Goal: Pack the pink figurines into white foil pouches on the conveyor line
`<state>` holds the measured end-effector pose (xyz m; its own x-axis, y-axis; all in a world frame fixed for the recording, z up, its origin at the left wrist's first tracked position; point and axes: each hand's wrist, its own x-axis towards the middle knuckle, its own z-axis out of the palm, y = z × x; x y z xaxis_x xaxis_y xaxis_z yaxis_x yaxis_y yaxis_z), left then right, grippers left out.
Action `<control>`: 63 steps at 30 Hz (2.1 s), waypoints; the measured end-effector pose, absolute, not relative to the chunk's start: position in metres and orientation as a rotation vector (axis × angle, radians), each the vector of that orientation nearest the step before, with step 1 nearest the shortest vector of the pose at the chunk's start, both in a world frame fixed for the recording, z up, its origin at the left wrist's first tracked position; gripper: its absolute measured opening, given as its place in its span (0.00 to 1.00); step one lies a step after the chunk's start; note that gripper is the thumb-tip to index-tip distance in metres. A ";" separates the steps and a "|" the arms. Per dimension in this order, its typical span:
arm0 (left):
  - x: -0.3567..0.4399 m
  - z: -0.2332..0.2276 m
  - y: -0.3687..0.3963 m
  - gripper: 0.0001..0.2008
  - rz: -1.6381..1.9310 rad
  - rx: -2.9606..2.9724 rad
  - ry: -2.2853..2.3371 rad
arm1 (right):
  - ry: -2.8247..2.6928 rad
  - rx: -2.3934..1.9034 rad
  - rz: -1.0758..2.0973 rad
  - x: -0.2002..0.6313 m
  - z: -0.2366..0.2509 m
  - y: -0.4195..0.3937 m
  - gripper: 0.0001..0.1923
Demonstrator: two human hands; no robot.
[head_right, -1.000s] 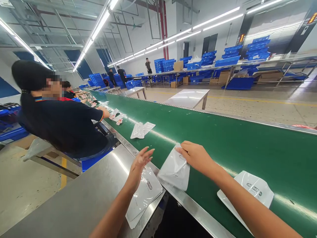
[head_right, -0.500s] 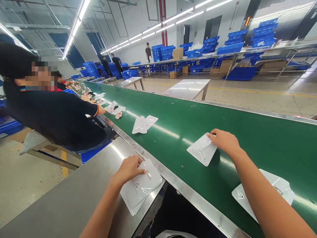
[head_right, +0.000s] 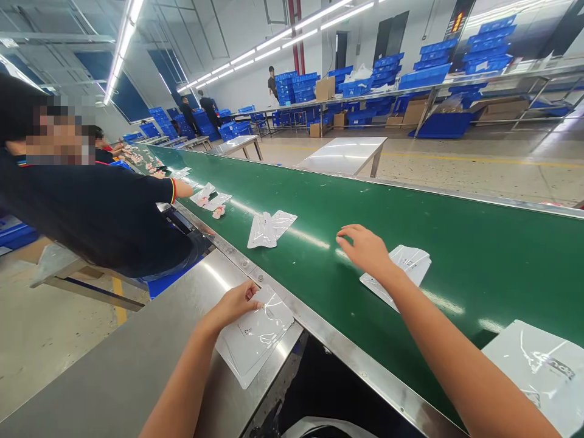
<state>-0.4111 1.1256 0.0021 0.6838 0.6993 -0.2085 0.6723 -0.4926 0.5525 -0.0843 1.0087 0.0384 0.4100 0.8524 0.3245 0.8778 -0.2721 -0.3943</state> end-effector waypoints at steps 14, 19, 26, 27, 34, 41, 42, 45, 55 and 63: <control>-0.410 0.001 1.136 0.19 0.597 2.336 1.083 | -1.851 -2.220 0.167 -0.133 -0.012 1.179 0.27; -0.391 -0.008 1.127 0.13 0.807 2.310 0.933 | -1.778 -2.225 0.114 -0.131 -0.031 1.178 0.23; -0.379 -0.006 1.106 0.13 0.858 2.206 0.833 | -1.486 -2.275 0.055 -0.109 -0.012 1.140 0.18; -0.377 -0.004 1.104 0.12 0.857 2.177 0.814 | -1.416 -2.288 0.066 -0.103 -0.004 1.131 0.20; -0.357 0.009 1.074 0.31 0.765 1.952 0.643 | -1.341 -2.012 0.292 -0.137 0.035 1.044 0.31; -0.348 0.014 1.042 0.35 0.913 1.929 0.670 | -1.502 -1.516 0.854 -0.221 0.060 0.981 0.22; -0.349 0.015 1.041 0.28 0.926 1.929 0.694 | -1.561 -1.518 0.857 -0.222 0.067 0.979 0.21; -0.356 0.017 1.045 0.18 0.864 1.922 0.732 | -1.628 -1.611 0.694 -0.210 0.084 0.979 0.21; -0.374 0.034 1.060 0.21 0.354 1.407 0.443 | -1.805 -1.508 0.531 -0.175 0.101 0.994 0.12; -0.362 0.007 1.051 0.26 0.376 1.040 0.474 | -1.887 -1.521 0.389 -0.187 0.073 0.980 0.13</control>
<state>-0.3624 1.0512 0.0066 0.8379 0.5100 -0.1942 -0.0738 0.4585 0.8856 -0.1870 0.9801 0.0734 -0.0926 0.9450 0.3136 0.7442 0.2749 -0.6088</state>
